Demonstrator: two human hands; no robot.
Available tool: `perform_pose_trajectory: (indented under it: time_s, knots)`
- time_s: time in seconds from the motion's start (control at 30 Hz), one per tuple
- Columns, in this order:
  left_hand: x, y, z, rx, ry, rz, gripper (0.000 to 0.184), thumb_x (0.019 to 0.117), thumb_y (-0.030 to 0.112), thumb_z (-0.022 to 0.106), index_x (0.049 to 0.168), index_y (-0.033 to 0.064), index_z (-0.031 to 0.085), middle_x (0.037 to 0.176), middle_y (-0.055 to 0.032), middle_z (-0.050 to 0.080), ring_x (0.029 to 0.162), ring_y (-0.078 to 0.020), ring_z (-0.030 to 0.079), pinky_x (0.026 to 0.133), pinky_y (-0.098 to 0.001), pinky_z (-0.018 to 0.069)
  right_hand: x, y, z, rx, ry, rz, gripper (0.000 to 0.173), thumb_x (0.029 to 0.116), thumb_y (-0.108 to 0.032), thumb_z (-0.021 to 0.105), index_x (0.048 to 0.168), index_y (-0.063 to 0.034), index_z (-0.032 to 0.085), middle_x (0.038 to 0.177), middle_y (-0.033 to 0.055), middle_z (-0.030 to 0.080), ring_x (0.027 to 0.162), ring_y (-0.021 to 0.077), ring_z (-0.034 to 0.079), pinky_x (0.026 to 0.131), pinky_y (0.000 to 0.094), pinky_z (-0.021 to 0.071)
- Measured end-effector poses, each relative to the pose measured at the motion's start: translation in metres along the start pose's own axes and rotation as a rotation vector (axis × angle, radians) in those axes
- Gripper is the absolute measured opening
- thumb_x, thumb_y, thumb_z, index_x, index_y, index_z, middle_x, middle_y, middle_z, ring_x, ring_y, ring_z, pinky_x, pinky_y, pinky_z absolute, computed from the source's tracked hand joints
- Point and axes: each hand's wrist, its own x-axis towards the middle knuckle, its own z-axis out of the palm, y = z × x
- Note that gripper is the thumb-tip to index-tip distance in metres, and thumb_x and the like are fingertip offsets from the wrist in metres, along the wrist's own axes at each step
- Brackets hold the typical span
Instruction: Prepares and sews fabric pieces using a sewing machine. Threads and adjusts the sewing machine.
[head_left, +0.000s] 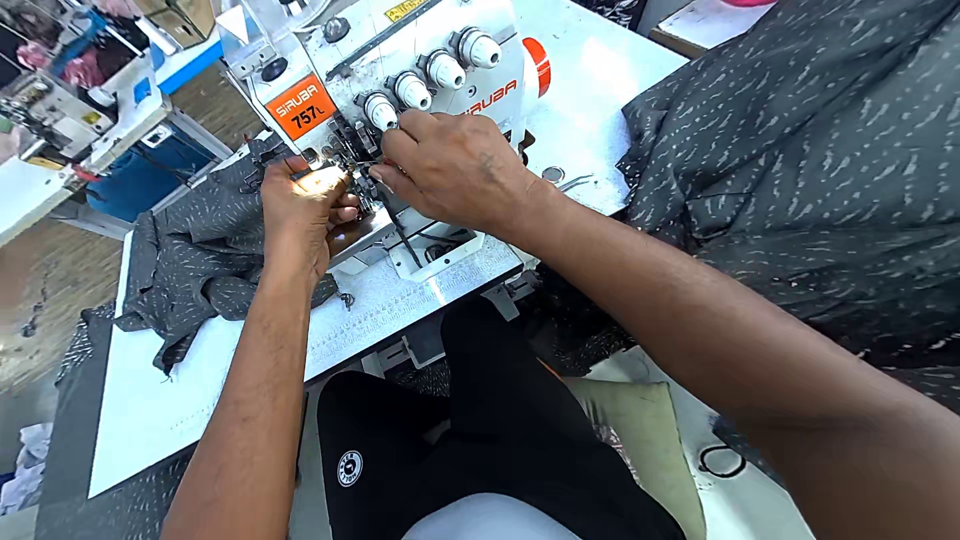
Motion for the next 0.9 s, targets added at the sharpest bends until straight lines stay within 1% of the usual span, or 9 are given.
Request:
perform_pose_trajectory:
  time_s: [0.1, 0.17, 0.27, 0.47, 0.57, 0.67, 0.77, 0.83, 0.9]
  knots:
    - [0.004, -0.001, -0.002, 0.019, -0.016, -0.002, 0.046, 0.0914, -0.007, 0.069, 0.124, 0.0076, 0.04, 0.09, -0.0058, 0.065, 0.061, -0.0117, 0.068, 0.054, -0.0246, 0.0607, 0.0, -0.001, 0.0, 0.001, 0.013, -0.014, 0.033, 0.1088, -0.025, 0.048, 0.097, -0.0014, 0.067, 0.088, 0.0152, 0.061, 0.076, 0.0328, 0.066, 0.056, 0.0414, 0.0508]
    - [0.006, -0.001, -0.002, 0.025, -0.031, 0.008, 0.046, 0.0906, -0.008, 0.069, 0.123, 0.0076, 0.041, 0.089, -0.0055, 0.065, 0.06, -0.0113, 0.067, 0.054, -0.0245, 0.0606, -0.002, 0.0, 0.002, -0.008, 0.046, -0.044, 0.032, 0.1089, -0.024, 0.049, 0.097, -0.0012, 0.068, 0.087, 0.0153, 0.061, 0.076, 0.0324, 0.066, 0.057, 0.0408, 0.0514]
    - [0.007, -0.001, -0.003, 0.026, -0.058, 0.009, 0.046, 0.09, -0.009, 0.069, 0.123, 0.0077, 0.041, 0.088, -0.0048, 0.065, 0.061, -0.0106, 0.067, 0.055, -0.0244, 0.0601, -0.003, 0.0, 0.002, -0.015, 0.064, -0.062, 0.031, 0.109, -0.024, 0.05, 0.098, -0.0011, 0.069, 0.088, 0.0152, 0.062, 0.078, 0.0323, 0.066, 0.06, 0.0406, 0.0527]
    - [0.006, -0.005, -0.004, 0.0, -0.062, 0.074, 0.052, 0.0904, -0.008, 0.07, 0.128, 0.0081, 0.039, 0.087, -0.0042, 0.067, 0.06, -0.0104, 0.067, 0.054, -0.0235, 0.0597, -0.004, -0.001, 0.001, -0.033, 0.103, -0.1, 0.023, 0.1064, -0.016, 0.054, 0.101, -0.0018, 0.071, 0.092, 0.0143, 0.065, 0.082, 0.0316, 0.067, 0.063, 0.0401, 0.0536]
    - [0.007, -0.009, -0.004, -0.006, -0.068, 0.113, 0.056, 0.091, -0.008, 0.07, 0.133, 0.0078, 0.036, 0.087, -0.0049, 0.067, 0.058, -0.0109, 0.066, 0.053, -0.024, 0.0591, -0.006, -0.003, -0.001, -0.039, 0.104, -0.089, 0.019, 0.1042, -0.009, 0.055, 0.104, -0.0032, 0.073, 0.095, 0.0141, 0.067, 0.084, 0.0313, 0.068, 0.061, 0.0396, 0.0534]
    - [0.008, -0.011, -0.003, -0.016, -0.054, 0.125, 0.062, 0.0906, -0.007, 0.07, 0.139, 0.0076, 0.035, 0.086, -0.0071, 0.067, 0.056, -0.0124, 0.066, 0.051, -0.0248, 0.0584, -0.006, -0.007, 0.0, -0.051, 0.11, -0.065, 0.018, 0.1037, -0.008, 0.056, 0.104, -0.0035, 0.073, 0.094, 0.0137, 0.066, 0.084, 0.0308, 0.068, 0.061, 0.0389, 0.054]
    - [0.01, -0.011, -0.003, -0.001, -0.055, 0.131, 0.064, 0.0903, -0.005, 0.072, 0.14, 0.0086, 0.035, 0.085, -0.0068, 0.068, 0.053, -0.0114, 0.064, 0.046, -0.0229, 0.055, -0.006, -0.008, 0.0, -0.06, 0.107, -0.054, 0.017, 0.1038, -0.008, 0.056, 0.104, -0.0031, 0.072, 0.093, 0.0138, 0.066, 0.083, 0.0312, 0.068, 0.061, 0.0396, 0.0542]
    - [0.01, -0.012, -0.004, 0.014, -0.062, 0.143, 0.065, 0.0901, -0.005, 0.072, 0.141, 0.009, 0.035, 0.082, -0.0055, 0.067, 0.05, -0.009, 0.059, 0.042, -0.0206, 0.0489, -0.007, -0.009, 0.002, -0.075, 0.119, -0.049, 0.017, 0.1047, -0.011, 0.056, 0.102, -0.003, 0.072, 0.091, 0.0137, 0.065, 0.081, 0.031, 0.068, 0.06, 0.0394, 0.0537]
    - [0.01, -0.013, -0.004, 0.029, -0.06, 0.164, 0.066, 0.0895, -0.004, 0.073, 0.142, 0.0093, 0.035, 0.079, -0.004, 0.067, 0.049, -0.0077, 0.056, 0.041, -0.0198, 0.0447, -0.007, -0.009, 0.003, -0.088, 0.123, -0.039, 0.019, 0.1054, -0.013, 0.056, 0.103, -0.0034, 0.072, 0.091, 0.0133, 0.065, 0.081, 0.0306, 0.068, 0.06, 0.0393, 0.0535]
